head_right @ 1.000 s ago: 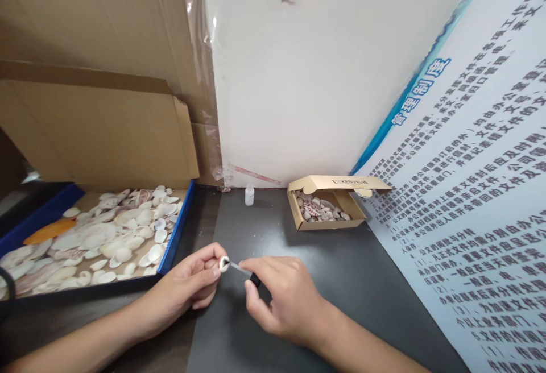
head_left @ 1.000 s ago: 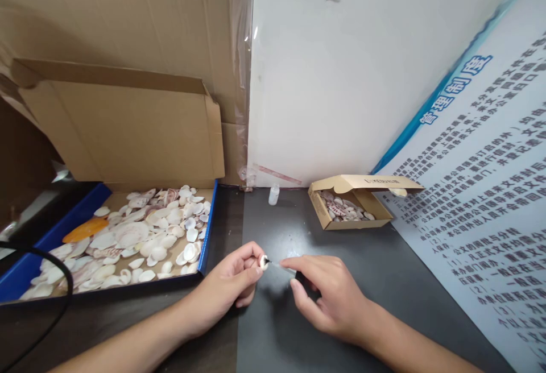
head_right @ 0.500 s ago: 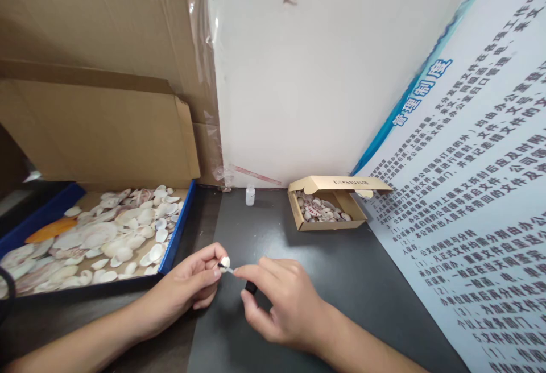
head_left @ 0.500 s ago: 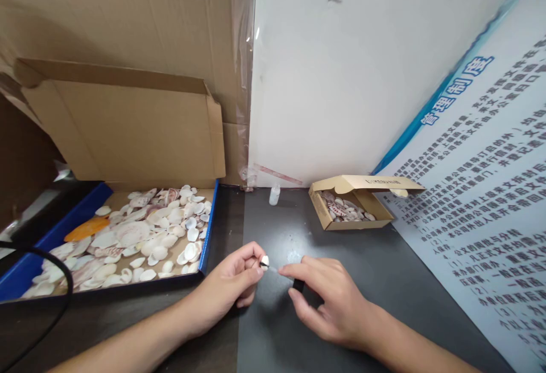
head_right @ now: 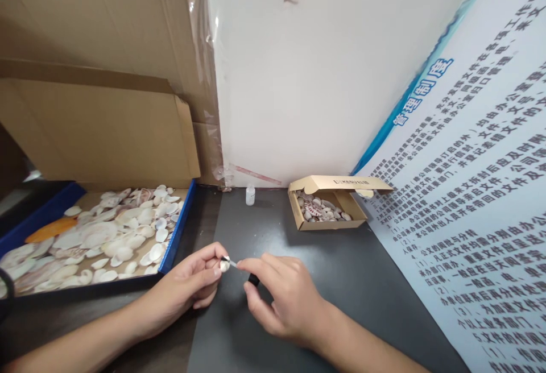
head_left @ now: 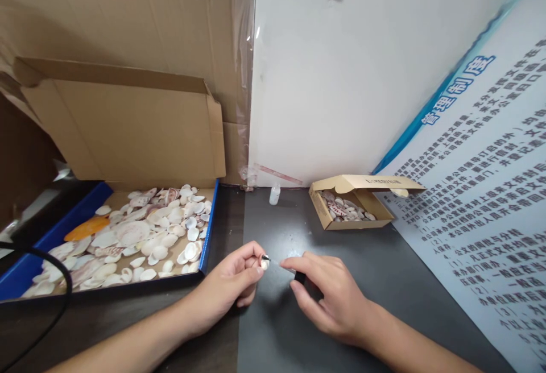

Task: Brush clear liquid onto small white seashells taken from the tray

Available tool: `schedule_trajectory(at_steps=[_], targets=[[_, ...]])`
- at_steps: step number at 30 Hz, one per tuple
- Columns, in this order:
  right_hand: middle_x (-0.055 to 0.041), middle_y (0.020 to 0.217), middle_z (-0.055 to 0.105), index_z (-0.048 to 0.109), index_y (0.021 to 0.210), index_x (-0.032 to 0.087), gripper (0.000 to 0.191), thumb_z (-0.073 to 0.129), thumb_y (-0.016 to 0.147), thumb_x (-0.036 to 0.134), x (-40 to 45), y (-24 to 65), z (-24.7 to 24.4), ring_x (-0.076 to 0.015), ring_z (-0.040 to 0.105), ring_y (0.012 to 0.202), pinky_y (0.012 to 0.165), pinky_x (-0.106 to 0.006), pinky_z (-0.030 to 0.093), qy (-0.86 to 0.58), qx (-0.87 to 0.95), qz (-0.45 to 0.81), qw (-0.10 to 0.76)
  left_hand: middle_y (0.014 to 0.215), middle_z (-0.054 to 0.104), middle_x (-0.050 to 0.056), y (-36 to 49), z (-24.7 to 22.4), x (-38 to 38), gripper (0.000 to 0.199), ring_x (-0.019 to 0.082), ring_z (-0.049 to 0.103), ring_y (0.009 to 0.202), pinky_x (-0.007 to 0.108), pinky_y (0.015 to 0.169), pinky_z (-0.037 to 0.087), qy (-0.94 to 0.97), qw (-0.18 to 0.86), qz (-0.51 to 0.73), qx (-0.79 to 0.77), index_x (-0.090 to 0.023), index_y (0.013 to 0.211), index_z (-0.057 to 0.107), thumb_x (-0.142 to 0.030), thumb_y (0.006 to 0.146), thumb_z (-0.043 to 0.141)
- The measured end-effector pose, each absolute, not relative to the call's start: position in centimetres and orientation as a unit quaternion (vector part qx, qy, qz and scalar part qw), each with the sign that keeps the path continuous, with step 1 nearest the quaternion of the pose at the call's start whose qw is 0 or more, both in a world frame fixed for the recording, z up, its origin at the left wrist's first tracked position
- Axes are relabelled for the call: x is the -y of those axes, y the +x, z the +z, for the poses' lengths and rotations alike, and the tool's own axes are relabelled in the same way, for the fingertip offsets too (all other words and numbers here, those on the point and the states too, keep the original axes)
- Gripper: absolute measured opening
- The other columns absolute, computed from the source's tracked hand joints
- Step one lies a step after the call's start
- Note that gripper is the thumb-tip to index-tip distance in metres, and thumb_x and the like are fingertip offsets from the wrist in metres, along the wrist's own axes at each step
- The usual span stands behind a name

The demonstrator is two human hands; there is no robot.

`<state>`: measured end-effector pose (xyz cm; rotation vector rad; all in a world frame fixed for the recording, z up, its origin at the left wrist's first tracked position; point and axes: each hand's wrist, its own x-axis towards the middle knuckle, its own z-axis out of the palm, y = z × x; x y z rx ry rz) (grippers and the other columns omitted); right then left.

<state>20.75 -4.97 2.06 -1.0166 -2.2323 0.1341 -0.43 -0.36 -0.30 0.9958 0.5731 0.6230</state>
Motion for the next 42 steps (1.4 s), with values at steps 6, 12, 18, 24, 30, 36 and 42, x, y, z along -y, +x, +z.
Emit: schedule_trajectory(at_steps=[6, 12, 18, 24, 30, 36, 42], targets=[[0.0003, 0.068, 0.061, 0.059, 0.110, 0.017, 0.022, 0.046, 0.093, 0.016, 4.94, 20.74, 2.15, -0.0152, 0.055, 0.054, 0.056, -0.027, 0.041, -0.385, 0.861, 0.066, 0.326, 0.055, 0.029, -0.013, -0.56, -0.18, 0.39, 0.030, 0.004, 0.017, 0.044, 0.018, 0.043, 0.021, 0.455, 0.798, 0.290, -0.268, -0.021, 0.087, 0.046, -0.042, 0.086, 0.067], [-0.0004, 0.070, 0.062, 0.060, 0.109, 0.016, 0.020, 0.045, 0.095, 0.016, 4.76, 20.96, 1.81, -0.0150, 0.054, 0.055, 0.057, -0.027, 0.040, -0.403, 0.854, 0.072, 0.320, 0.057, 0.030, -0.012, -0.59, -0.03, 0.32, 0.030, 0.004, 0.017, 0.045, 0.018, 0.043, 0.021, 0.451, 0.799, 0.292, -0.271, -0.020, 0.085, 0.047, -0.042, 0.086, 0.067], [-0.0009, 0.073, 0.061, 0.057, 0.116, 0.018, 0.023, 0.043, 0.098, 0.017, 4.86, 21.00, 1.63, -0.0153, 0.052, 0.056, 0.056, -0.027, 0.038, -0.377, 0.866, 0.073, 0.320, 0.056, 0.029, -0.012, -0.54, 0.04, 0.37, 0.029, 0.005, 0.017, 0.045, 0.019, 0.044, 0.021, 0.446, 0.801, 0.291, -0.274, -0.021, 0.085, 0.046, -0.039, 0.085, 0.068], [0.0002, 0.071, 0.058, 0.058, 0.114, 0.017, 0.020, 0.045, 0.099, 0.019, 4.66, 21.12, 1.45, -0.0147, 0.050, 0.055, 0.055, -0.026, 0.038, -0.394, 0.856, 0.060, 0.329, 0.056, 0.028, -0.012, -0.57, -0.13, 0.38, 0.030, 0.005, 0.016, 0.045, 0.019, 0.043, 0.020, 0.435, 0.806, 0.291, -0.275, -0.021, 0.085, 0.047, -0.042, 0.085, 0.068], [-0.0003, 0.071, 0.059, 0.058, 0.115, 0.018, 0.021, 0.042, 0.101, 0.020, 4.69, 21.09, 1.39, -0.0148, 0.050, 0.055, 0.055, -0.026, 0.038, -0.389, 0.862, 0.053, 0.321, 0.056, 0.028, -0.012, -0.55, 0.01, 0.40, 0.030, 0.005, 0.015, 0.046, 0.019, 0.043, 0.020, 0.433, 0.807, 0.294, -0.275, -0.021, 0.085, 0.046, -0.041, 0.084, 0.069], [-0.0004, 0.072, 0.059, 0.058, 0.115, 0.018, 0.021, 0.042, 0.101, 0.020, 4.80, 21.04, 1.58, -0.0148, 0.051, 0.056, 0.056, -0.026, 0.038, -0.379, 0.867, 0.059, 0.317, 0.056, 0.028, -0.012, -0.55, 0.14, 0.39, 0.029, 0.005, 0.015, 0.045, 0.019, 0.043, 0.020, 0.431, 0.806, 0.293, -0.279, -0.021, 0.085, 0.047, -0.040, 0.084, 0.069], [-0.0002, 0.071, 0.059, 0.059, 0.114, 0.017, 0.020, 0.044, 0.100, 0.019, 4.88, 21.03, 1.66, -0.0143, 0.051, 0.055, 0.055, -0.026, 0.038, -0.394, 0.856, 0.060, 0.330, 0.057, 0.029, -0.012, -0.57, 0.18, 0.37, 0.029, 0.005, 0.016, 0.046, 0.020, 0.044, 0.020, 0.435, 0.805, 0.292, -0.281, -0.021, 0.085, 0.047, -0.040, 0.084, 0.068]])
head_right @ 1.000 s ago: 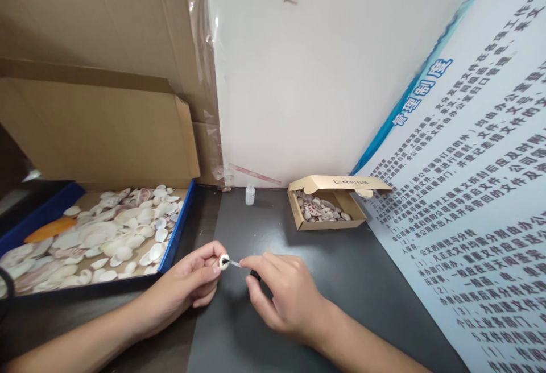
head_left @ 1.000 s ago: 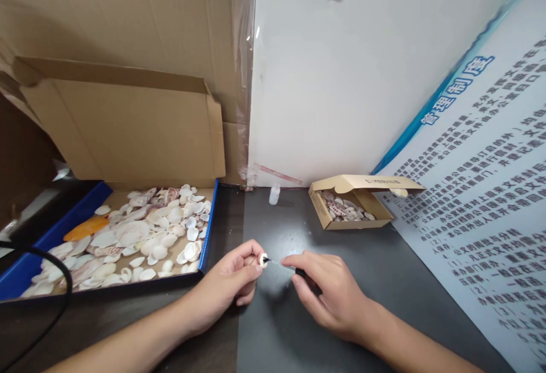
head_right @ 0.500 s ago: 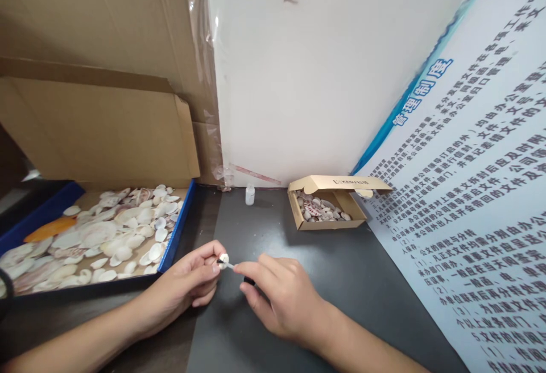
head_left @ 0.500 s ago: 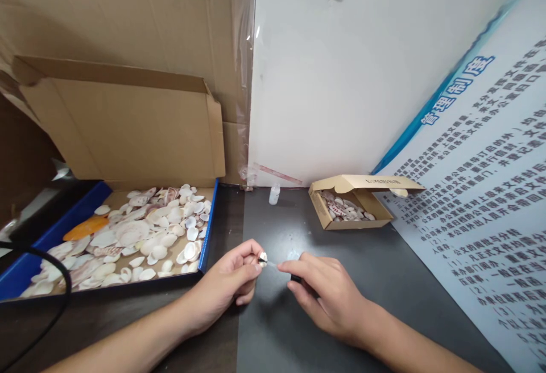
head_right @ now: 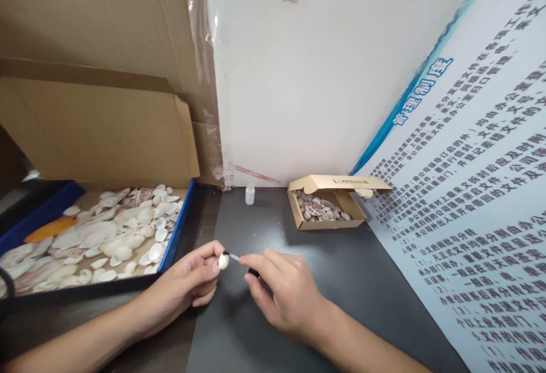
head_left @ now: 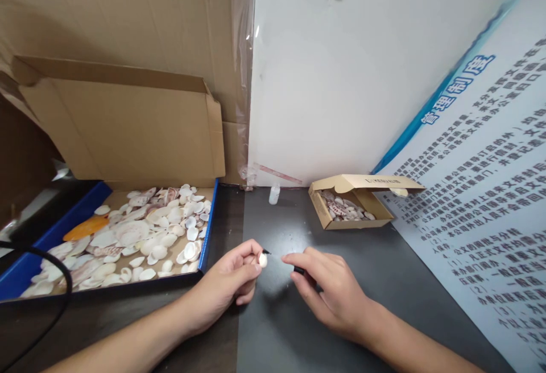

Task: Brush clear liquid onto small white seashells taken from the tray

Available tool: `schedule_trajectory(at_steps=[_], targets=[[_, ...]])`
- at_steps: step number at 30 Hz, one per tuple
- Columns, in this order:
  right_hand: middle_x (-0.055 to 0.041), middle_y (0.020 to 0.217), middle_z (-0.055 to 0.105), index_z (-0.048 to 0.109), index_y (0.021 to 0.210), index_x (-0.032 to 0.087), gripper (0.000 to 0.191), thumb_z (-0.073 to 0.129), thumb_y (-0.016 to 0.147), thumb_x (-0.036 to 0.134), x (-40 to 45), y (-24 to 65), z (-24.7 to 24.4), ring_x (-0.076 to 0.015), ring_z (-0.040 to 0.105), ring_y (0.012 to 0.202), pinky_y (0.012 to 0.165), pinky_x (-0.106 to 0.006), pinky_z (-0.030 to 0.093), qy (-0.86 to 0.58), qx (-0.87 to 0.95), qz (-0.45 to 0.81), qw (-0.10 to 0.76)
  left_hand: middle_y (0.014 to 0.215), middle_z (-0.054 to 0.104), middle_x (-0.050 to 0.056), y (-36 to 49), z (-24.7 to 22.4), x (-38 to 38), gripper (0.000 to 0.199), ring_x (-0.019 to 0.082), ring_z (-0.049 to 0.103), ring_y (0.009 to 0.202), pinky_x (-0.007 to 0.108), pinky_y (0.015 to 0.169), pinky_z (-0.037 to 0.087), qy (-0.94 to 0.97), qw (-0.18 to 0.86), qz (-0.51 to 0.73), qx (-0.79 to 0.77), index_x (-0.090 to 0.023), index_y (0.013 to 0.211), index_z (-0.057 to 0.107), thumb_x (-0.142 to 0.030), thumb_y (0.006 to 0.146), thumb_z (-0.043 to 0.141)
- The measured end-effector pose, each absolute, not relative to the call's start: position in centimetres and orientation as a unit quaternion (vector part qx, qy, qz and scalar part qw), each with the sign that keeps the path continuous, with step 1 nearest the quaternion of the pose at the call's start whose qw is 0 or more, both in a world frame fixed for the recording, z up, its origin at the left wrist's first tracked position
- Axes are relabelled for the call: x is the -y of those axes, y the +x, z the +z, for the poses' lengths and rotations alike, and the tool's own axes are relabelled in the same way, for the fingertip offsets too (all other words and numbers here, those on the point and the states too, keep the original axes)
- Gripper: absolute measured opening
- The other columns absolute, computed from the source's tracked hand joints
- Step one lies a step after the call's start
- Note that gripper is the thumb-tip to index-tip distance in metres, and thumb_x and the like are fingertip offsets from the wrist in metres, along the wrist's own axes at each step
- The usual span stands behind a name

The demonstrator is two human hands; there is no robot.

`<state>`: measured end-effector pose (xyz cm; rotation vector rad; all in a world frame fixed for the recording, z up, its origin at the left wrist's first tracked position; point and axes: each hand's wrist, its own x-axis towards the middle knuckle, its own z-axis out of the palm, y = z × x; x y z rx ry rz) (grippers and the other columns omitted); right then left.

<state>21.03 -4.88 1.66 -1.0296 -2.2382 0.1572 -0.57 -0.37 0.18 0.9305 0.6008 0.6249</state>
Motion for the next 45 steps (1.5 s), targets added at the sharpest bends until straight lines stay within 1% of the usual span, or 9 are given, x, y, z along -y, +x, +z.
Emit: schedule_trajectory(at_steps=[5, 12, 16, 21, 27, 32, 38, 42, 45], targets=[[-0.0006, 0.071, 0.060, 0.059, 0.113, 0.018, 0.020, 0.044, 0.100, 0.020, 4.8, 21.0, 1.6, -0.0145, 0.052, 0.055, 0.055, -0.026, 0.038, -0.383, 0.864, 0.063, 0.321, 0.056, 0.027, -0.012, -0.5, 0.3, 0.5, 0.028, 0.005, 0.015, 0.046, 0.020, 0.044, 0.020, 0.434, 0.804, 0.294, -0.282, -0.021, 0.085, 0.047, -0.040, 0.085, 0.068], [-0.0003, 0.071, 0.061, 0.059, 0.113, 0.018, 0.020, 0.045, 0.099, 0.019, 4.9, 21.0, 1.7, -0.0147, 0.053, 0.056, 0.055, -0.026, 0.039, -0.378, 0.866, 0.060, 0.322, 0.056, 0.028, -0.012, -0.5, 0.4, 0.5, 0.028, 0.005, 0.015, 0.045, 0.020, 0.044, 0.020, 0.433, 0.803, 0.295, -0.284, -0.021, 0.086, 0.047, -0.039, 0.085, 0.067], [0.0002, 0.071, 0.060, 0.059, 0.112, 0.018, 0.019, 0.045, 0.099, 0.019, 4.9, 21.0, 1.7, -0.0139, 0.053, 0.055, 0.055, -0.026, 0.040, -0.400, 0.854, 0.055, 0.328, 0.057, 0.029, -0.012, -0.5, 0.2, 0.4, 0.029, 0.005, 0.015, 0.045, 0.019, 0.043, 0.020, 0.436, 0.803, 0.296, -0.278, -0.021, 0.084, 0.047, -0.041, 0.084, 0.068], [-0.0005, 0.073, 0.061, 0.059, 0.113, 0.020, 0.020, 0.045, 0.099, 0.019, 4.9, 21.1, 1.7, -0.0147, 0.054, 0.057, 0.056, -0.026, 0.040, -0.385, 0.866, 0.056, 0.314, 0.057, 0.030, -0.012, -0.6, 0.0, 0.4, 0.029, 0.005, 0.017, 0.044, 0.020, 0.043, 0.021, 0.439, 0.804, 0.292, -0.276, -0.021, 0.086, 0.047, -0.040, 0.084, 0.069], [-0.0003, 0.073, 0.060, 0.059, 0.113, 0.019, 0.020, 0.047, 0.098, 0.018, 4.8, 21.1, 1.7, -0.0148, 0.054, 0.058, 0.056, -0.026, 0.041, -0.391, 0.861, 0.059, 0.320, 0.058, 0.032, -0.012, -0.6, -0.1, 0.4, 0.030, 0.004, 0.017, 0.044, 0.019, 0.043, 0.020, 0.443, 0.802, 0.293, -0.275, -0.020, 0.085, 0.047, -0.042, 0.085, 0.068], [0.0007, 0.070, 0.059, 0.060, 0.111, 0.019, 0.019, 0.048, 0.097, 0.018, 4.8, 21.1, 1.6, -0.0136, 0.053, 0.055, 0.055, -0.025, 0.040, -0.406, 0.850, 0.054, 0.332, 0.056, 0.029, -0.012, -0.6, 0.0, 0.5, 0.031, 0.005, 0.016, 0.044, 0.019, 0.043, 0.021, 0.444, 0.801, 0.292, -0.275, -0.020, 0.085, 0.046, -0.043, 0.085, 0.068], [-0.0009, 0.073, 0.061, 0.061, 0.110, 0.020, 0.021, 0.048, 0.094, 0.016, 5.0, 20.9, 1.8, -0.0149, 0.055, 0.059, 0.056, -0.026, 0.042, -0.385, 0.865, 0.043, 0.318, 0.057, 0.028, -0.013, -0.5, -0.3, 0.4, 0.033, 0.004, 0.016, 0.043, 0.019, 0.043, 0.019, 0.462, 0.792, 0.291, -0.272, -0.021, 0.088, 0.045, -0.048, 0.087, 0.065], [-0.0009, 0.072, 0.059, 0.061, 0.108, 0.019, 0.020, 0.048, 0.093, 0.015, 4.9, 20.7, 2.1, -0.0151, 0.054, 0.058, 0.055, -0.026, 0.043, -0.389, 0.859, 0.033, 0.332, 0.059, 0.031, -0.012, -0.5, -0.6, 0.3, 0.033, 0.004, 0.017, 0.043, 0.020, 0.043, 0.018, 0.479, 0.787, 0.285, -0.262, -0.021, 0.088, 0.043, -0.049, 0.089, 0.062], [-0.0016, 0.074, 0.059, 0.062, 0.108, 0.019, 0.022, 0.047, 0.093, 0.015, 4.9, 20.8, 2.2, -0.0151, 0.055, 0.059, 0.056, -0.025, 0.044, -0.377, 0.867, 0.037, 0.325, 0.060, 0.032, -0.012, -0.6, -0.7, 0.4, 0.033, 0.004, 0.017, 0.043, 0.020, 0.043, 0.018, 0.485, 0.785, 0.284, -0.261, -0.022, 0.091, 0.044, -0.049, 0.089, 0.062]])
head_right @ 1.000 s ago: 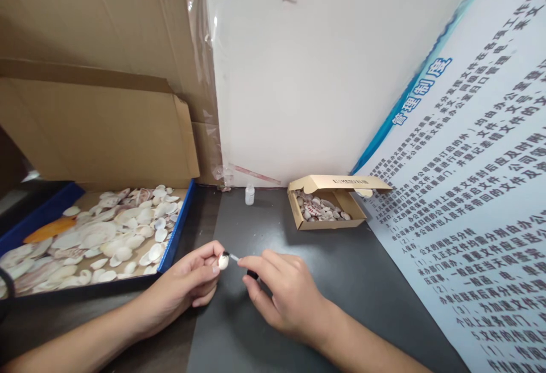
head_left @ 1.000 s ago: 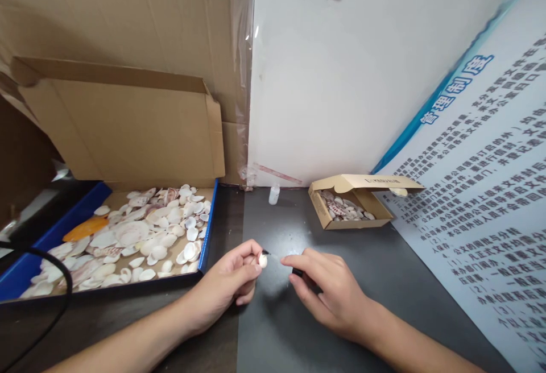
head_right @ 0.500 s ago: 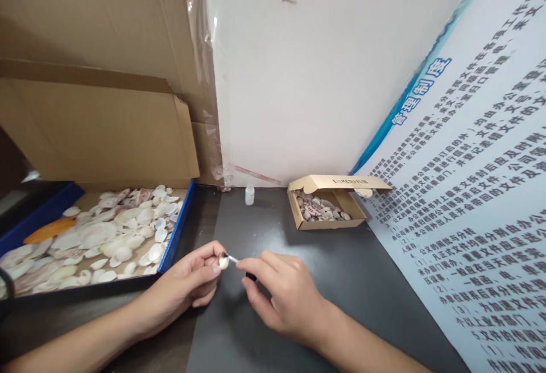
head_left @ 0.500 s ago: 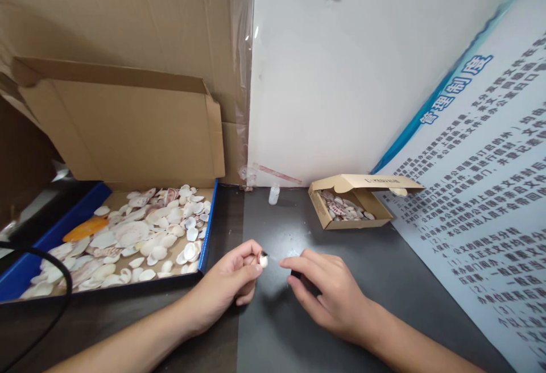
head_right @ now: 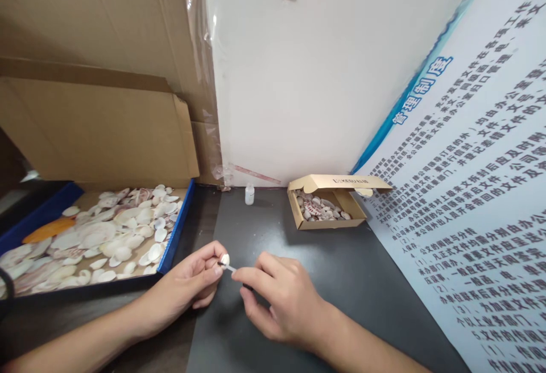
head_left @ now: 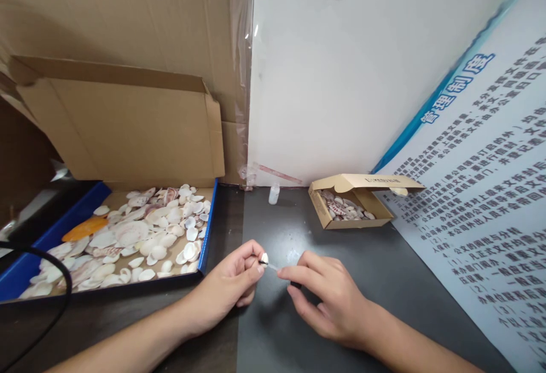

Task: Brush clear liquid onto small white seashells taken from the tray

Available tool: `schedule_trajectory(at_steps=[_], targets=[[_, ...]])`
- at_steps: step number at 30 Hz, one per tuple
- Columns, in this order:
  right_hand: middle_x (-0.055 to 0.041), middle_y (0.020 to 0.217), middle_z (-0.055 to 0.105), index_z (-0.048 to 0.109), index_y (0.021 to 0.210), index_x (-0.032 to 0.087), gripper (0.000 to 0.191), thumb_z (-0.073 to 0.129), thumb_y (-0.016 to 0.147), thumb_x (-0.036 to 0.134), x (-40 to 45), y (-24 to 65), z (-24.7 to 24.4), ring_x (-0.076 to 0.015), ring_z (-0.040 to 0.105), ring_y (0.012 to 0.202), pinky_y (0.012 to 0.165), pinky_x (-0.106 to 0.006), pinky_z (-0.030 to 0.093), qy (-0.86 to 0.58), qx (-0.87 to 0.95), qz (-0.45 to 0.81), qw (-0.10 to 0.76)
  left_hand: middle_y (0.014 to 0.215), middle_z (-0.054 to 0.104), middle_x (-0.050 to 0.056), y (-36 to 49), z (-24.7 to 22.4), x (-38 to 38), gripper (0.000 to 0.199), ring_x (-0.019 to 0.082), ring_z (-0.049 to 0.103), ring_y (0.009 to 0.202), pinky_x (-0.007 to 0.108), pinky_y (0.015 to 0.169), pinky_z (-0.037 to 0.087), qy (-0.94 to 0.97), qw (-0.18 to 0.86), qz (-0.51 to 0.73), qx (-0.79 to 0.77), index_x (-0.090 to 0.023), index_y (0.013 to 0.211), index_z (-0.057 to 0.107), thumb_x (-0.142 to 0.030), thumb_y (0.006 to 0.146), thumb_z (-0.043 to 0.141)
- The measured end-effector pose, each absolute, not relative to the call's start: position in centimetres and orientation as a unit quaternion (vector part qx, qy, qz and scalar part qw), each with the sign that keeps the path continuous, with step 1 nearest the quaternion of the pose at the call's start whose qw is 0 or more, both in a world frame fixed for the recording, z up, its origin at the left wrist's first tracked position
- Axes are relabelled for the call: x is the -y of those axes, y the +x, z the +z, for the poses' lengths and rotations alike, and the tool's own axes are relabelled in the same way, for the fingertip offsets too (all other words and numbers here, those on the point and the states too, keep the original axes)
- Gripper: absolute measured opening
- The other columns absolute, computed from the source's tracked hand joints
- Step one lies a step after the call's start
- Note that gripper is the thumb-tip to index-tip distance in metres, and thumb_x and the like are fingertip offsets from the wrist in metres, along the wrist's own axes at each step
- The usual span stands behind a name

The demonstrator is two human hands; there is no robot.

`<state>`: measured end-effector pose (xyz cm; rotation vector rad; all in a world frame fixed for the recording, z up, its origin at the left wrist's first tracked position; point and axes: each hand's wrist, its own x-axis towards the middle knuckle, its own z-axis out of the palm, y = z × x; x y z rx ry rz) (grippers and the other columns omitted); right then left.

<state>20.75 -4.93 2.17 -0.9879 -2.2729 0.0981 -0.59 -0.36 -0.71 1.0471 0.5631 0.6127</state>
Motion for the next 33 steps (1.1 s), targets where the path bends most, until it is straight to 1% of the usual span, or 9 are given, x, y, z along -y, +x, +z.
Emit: schedule_trajectory(at_steps=[4, 9, 14, 19, 23, 28, 33], targets=[[-0.0015, 0.074, 0.057, 0.063, 0.108, 0.019, 0.022, 0.048, 0.093, 0.015, 4.96, 20.82, 2.18, -0.0150, 0.055, 0.060, 0.056, -0.025, 0.044, -0.402, 0.855, 0.034, 0.326, 0.061, 0.032, -0.012, -0.64, -0.77, 0.34, 0.033, 0.004, 0.018, 0.043, 0.020, 0.043, 0.018, 0.492, 0.783, 0.279, -0.257, -0.022, 0.089, 0.043, -0.050, 0.089, 0.061], [-0.0015, 0.074, 0.057, 0.063, 0.106, 0.019, 0.022, 0.048, 0.092, 0.014, 4.98, 20.79, 2.20, -0.0150, 0.054, 0.059, 0.056, -0.025, 0.044, -0.379, 0.866, 0.040, 0.324, 0.060, 0.032, -0.012, -0.65, -0.79, 0.26, 0.032, 0.004, 0.018, 0.044, 0.020, 0.043, 0.019, 0.491, 0.784, 0.278, -0.259, -0.023, 0.090, 0.044, -0.049, 0.089, 0.062], [-0.0015, 0.073, 0.057, 0.063, 0.107, 0.019, 0.022, 0.048, 0.092, 0.015, 4.94, 20.78, 2.17, -0.0151, 0.055, 0.060, 0.056, -0.025, 0.045, -0.401, 0.855, 0.038, 0.327, 0.060, 0.032, -0.012, -0.65, -0.98, 0.29, 0.032, 0.004, 0.018, 0.043, 0.020, 0.043, 0.019, 0.491, 0.784, 0.277, -0.260, -0.022, 0.089, 0.043, -0.049, 0.090, 0.061], [-0.0015, 0.072, 0.058, 0.064, 0.105, 0.019, 0.022, 0.048, 0.091, 0.014, 5.04, 20.76, 2.18, -0.0148, 0.054, 0.058, 0.054, -0.025, 0.044, -0.373, 0.868, 0.037, 0.327, 0.060, 0.031, -0.012, -0.63, -0.98, 0.28, 0.031, 0.004, 0.018, 0.043, 0.020, 0.043, 0.019, 0.492, 0.786, 0.277, -0.254, -0.023, 0.090, 0.044, -0.048, 0.090, 0.062], [-0.0016, 0.072, 0.057, 0.063, 0.105, 0.018, 0.021, 0.048, 0.092, 0.015, 4.93, 20.79, 2.22, -0.0152, 0.054, 0.059, 0.055, -0.026, 0.044, -0.398, 0.853, 0.033, 0.336, 0.060, 0.031, -0.012, -0.61, -0.85, 0.27, 0.030, 0.004, 0.018, 0.043, 0.020, 0.043, 0.020, 0.492, 0.785, 0.279, -0.255, -0.022, 0.088, 0.043, -0.047, 0.091, 0.061], [-0.0015, 0.072, 0.058, 0.063, 0.105, 0.018, 0.021, 0.049, 0.091, 0.015, 4.88, 20.91, 2.33, -0.0152, 0.053, 0.057, 0.054, -0.026, 0.042, -0.369, 0.871, 0.045, 0.322, 0.060, 0.031, -0.012, -0.60, -0.72, 0.31, 0.031, 0.004, 0.017, 0.043, 0.020, 0.043, 0.019, 0.486, 0.785, 0.281, -0.260, -0.022, 0.089, 0.044, -0.047, 0.089, 0.062], [-0.0012, 0.071, 0.057, 0.062, 0.105, 0.018, 0.019, 0.048, 0.092, 0.015, 4.84, 20.99, 2.31, -0.0154, 0.053, 0.058, 0.055, -0.026, 0.042, -0.389, 0.859, 0.043, 0.329, 0.060, 0.031, -0.012, -0.58, -0.77, 0.32, 0.030, 0.004, 0.016, 0.043, 0.020, 0.042, 0.019, 0.485, 0.785, 0.285, -0.260, -0.022, 0.087, 0.044, -0.047, 0.089, 0.062]])
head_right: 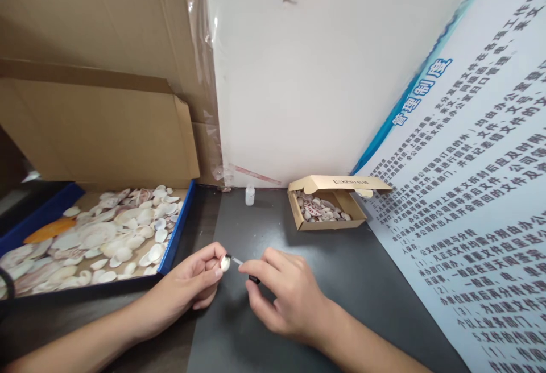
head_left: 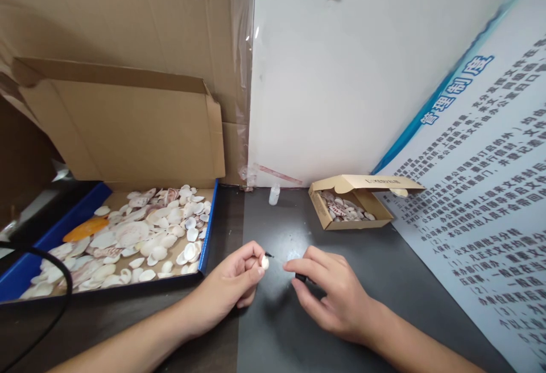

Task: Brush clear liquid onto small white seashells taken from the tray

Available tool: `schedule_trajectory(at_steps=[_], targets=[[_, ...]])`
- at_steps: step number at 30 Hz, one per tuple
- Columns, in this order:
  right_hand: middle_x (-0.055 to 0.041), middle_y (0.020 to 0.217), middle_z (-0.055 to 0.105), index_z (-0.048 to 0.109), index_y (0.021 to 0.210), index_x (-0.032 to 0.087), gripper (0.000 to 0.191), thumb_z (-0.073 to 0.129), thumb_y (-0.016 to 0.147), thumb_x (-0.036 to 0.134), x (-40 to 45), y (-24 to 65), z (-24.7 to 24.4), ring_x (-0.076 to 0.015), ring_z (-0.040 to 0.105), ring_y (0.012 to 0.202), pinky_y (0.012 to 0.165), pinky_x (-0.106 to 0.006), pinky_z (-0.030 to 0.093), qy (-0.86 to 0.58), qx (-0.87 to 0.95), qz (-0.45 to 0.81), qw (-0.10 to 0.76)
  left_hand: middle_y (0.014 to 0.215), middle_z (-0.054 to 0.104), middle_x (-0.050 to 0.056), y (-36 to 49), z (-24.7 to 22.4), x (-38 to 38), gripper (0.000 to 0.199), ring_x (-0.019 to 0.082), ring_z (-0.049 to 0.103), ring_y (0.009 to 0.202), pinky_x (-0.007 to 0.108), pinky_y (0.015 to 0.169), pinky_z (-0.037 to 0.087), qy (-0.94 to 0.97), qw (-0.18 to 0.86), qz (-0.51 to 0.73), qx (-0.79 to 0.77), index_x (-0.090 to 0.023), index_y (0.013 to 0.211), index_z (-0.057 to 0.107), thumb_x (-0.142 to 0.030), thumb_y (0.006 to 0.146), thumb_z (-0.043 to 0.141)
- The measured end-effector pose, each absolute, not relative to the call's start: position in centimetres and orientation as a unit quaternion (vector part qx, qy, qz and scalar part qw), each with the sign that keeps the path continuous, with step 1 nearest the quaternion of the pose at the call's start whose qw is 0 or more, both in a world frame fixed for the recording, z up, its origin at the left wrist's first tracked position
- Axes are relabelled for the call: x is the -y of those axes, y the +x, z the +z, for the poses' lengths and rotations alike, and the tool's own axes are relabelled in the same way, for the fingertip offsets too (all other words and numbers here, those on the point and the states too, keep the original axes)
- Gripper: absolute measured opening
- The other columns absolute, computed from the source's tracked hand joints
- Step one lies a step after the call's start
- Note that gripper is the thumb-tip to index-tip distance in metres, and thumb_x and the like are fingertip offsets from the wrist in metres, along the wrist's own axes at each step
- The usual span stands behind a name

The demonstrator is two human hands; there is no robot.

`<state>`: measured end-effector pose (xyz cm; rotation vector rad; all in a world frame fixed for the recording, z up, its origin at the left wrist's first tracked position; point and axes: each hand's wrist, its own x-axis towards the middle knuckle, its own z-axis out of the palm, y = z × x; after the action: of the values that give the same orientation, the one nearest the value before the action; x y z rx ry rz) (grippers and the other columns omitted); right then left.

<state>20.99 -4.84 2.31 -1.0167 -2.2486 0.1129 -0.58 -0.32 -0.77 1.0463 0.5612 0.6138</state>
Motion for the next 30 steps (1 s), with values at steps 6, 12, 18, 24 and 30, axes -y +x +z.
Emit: schedule_trajectory(at_steps=[6, 12, 18, 24, 30], targets=[[-0.0007, 0.071, 0.057, 0.062, 0.106, 0.019, 0.019, 0.048, 0.093, 0.016, 4.95, 20.97, 2.06, -0.0152, 0.052, 0.058, 0.055, -0.026, 0.041, -0.388, 0.862, 0.051, 0.323, 0.059, 0.032, -0.012, -0.62, -1.11, 0.24, 0.030, 0.004, 0.017, 0.042, 0.019, 0.042, 0.019, 0.484, 0.790, 0.283, -0.249, -0.022, 0.088, 0.044, -0.046, 0.090, 0.062], [-0.0011, 0.074, 0.058, 0.059, 0.110, 0.019, 0.020, 0.048, 0.094, 0.016, 4.94, 21.10, 2.02, -0.0158, 0.053, 0.059, 0.057, -0.027, 0.040, -0.377, 0.865, 0.072, 0.323, 0.059, 0.031, -0.012, -0.65, -1.03, 0.26, 0.029, 0.004, 0.018, 0.043, 0.019, 0.042, 0.020, 0.482, 0.791, 0.283, -0.248, -0.022, 0.091, 0.044, -0.045, 0.091, 0.061], [-0.0010, 0.072, 0.059, 0.059, 0.108, 0.018, 0.019, 0.047, 0.094, 0.017, 4.97, 21.00, 2.26, -0.0159, 0.052, 0.058, 0.056, -0.028, 0.039, -0.370, 0.871, 0.079, 0.315, 0.059, 0.031, -0.012, -0.68, -0.96, 0.28, 0.030, 0.004, 0.017, 0.043, 0.019, 0.042, 0.019, 0.485, 0.789, 0.283, -0.249, -0.021, 0.090, 0.044, -0.045, 0.090, 0.062], [0.0000, 0.070, 0.059, 0.060, 0.107, 0.019, 0.018, 0.052, 0.091, 0.015, 4.87, 20.91, 2.14, -0.0151, 0.052, 0.056, 0.054, -0.027, 0.038, -0.375, 0.868, 0.062, 0.319, 0.057, 0.030, -0.013, -0.65, -0.89, 0.24, 0.030, 0.004, 0.017, 0.043, 0.018, 0.042, 0.021, 0.475, 0.794, 0.285, -0.250, -0.021, 0.091, 0.045, -0.046, 0.090, 0.062], [0.0016, 0.068, 0.064, 0.059, 0.108, 0.019, 0.019, 0.055, 0.091, 0.013, 4.64, 20.95, 1.48, -0.0135, 0.056, 0.052, 0.056, -0.026, 0.042, -0.386, 0.853, 0.053, 0.346, 0.057, 0.030, -0.013, -0.64, -0.75, 0.28, 0.031, 0.004, 0.017, 0.043, 0.018, 0.042, 0.021, 0.475, 0.794, 0.284, -0.254, -0.021, 0.088, 0.044, -0.045, 0.089, 0.064]])
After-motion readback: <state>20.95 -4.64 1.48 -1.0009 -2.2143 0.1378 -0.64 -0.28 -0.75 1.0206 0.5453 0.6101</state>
